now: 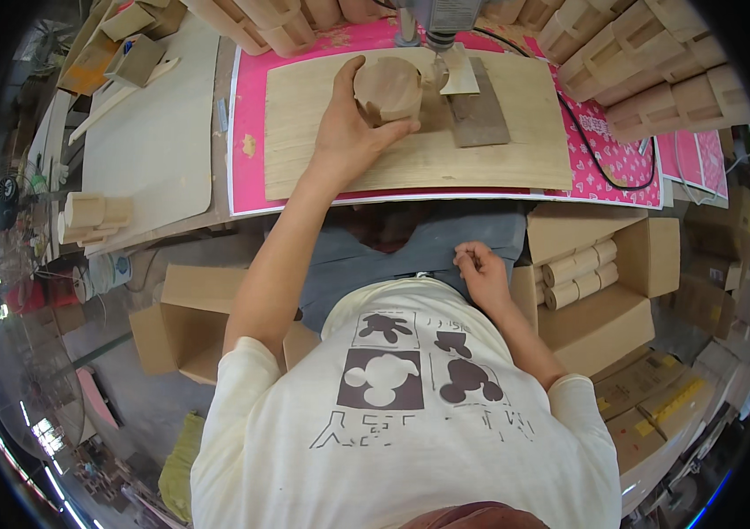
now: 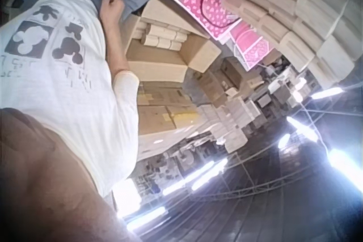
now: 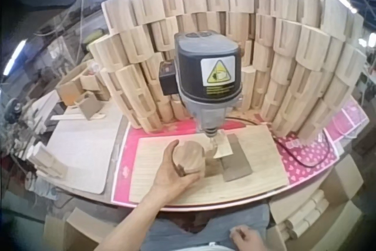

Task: Drill a hole into cylindrical wooden blocks using a drill press.

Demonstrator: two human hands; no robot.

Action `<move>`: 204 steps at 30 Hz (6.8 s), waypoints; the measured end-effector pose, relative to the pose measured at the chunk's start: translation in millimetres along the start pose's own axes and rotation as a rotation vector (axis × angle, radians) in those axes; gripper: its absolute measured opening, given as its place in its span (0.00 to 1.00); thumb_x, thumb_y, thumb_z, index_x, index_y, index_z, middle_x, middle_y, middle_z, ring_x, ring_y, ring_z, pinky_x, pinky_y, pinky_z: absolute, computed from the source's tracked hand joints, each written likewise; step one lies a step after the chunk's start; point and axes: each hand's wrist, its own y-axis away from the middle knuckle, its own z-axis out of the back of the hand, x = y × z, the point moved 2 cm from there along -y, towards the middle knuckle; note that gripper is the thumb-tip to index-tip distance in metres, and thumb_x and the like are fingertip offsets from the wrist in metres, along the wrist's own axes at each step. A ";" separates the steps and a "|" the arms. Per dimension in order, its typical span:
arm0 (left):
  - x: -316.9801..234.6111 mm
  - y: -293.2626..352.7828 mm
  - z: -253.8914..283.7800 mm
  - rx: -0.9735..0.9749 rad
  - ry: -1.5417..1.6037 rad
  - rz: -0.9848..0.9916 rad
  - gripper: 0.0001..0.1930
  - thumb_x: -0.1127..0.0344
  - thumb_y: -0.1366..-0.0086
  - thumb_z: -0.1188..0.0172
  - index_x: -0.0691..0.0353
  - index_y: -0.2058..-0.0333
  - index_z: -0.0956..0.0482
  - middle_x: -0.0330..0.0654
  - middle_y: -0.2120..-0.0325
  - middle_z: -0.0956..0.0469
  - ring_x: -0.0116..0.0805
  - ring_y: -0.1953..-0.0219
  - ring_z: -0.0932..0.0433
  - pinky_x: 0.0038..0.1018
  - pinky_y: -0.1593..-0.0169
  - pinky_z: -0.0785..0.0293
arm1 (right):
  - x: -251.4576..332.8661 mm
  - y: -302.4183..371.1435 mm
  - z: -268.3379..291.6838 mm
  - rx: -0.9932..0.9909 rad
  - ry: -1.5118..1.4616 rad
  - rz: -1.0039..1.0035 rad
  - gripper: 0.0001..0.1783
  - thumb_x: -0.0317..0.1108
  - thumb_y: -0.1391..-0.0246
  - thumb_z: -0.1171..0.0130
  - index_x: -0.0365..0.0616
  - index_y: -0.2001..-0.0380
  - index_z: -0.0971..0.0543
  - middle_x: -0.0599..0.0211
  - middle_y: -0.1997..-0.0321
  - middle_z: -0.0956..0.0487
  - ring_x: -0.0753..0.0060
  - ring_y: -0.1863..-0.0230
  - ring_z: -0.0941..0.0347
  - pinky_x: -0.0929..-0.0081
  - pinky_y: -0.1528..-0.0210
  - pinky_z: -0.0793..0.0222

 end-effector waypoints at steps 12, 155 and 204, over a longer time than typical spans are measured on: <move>3.6 -13.6 -32.2 -0.127 -0.056 -0.126 0.60 0.56 0.45 0.08 0.73 0.23 0.38 0.61 0.29 0.30 0.55 0.27 0.26 0.43 0.26 0.24 | -5.1 -4.5 -0.3 -0.011 -0.100 -0.054 0.11 0.29 0.24 0.38 0.32 0.48 0.15 0.66 0.60 0.12 0.80 0.64 0.19 0.77 0.62 0.21; 18.9 -39.1 -41.5 -0.083 0.117 -0.273 0.47 0.60 0.49 0.09 0.66 0.33 0.24 0.55 0.38 0.24 0.53 0.33 0.24 0.44 0.28 0.26 | 261.2 -249.6 111.9 -0.441 0.035 0.581 0.22 0.49 0.18 0.40 0.42 0.41 0.13 0.67 0.61 0.13 0.77 0.62 0.20 0.71 0.57 0.24; 7.5 5.2 -13.0 -0.254 -0.068 -0.176 0.51 0.58 0.46 0.09 0.68 0.28 0.28 0.55 0.37 0.25 0.52 0.35 0.23 0.44 0.34 0.22 | 246.1 -227.7 112.9 -0.323 -0.086 0.511 0.24 0.50 0.17 0.41 0.41 0.37 0.15 0.66 0.51 0.11 0.76 0.49 0.17 0.73 0.47 0.23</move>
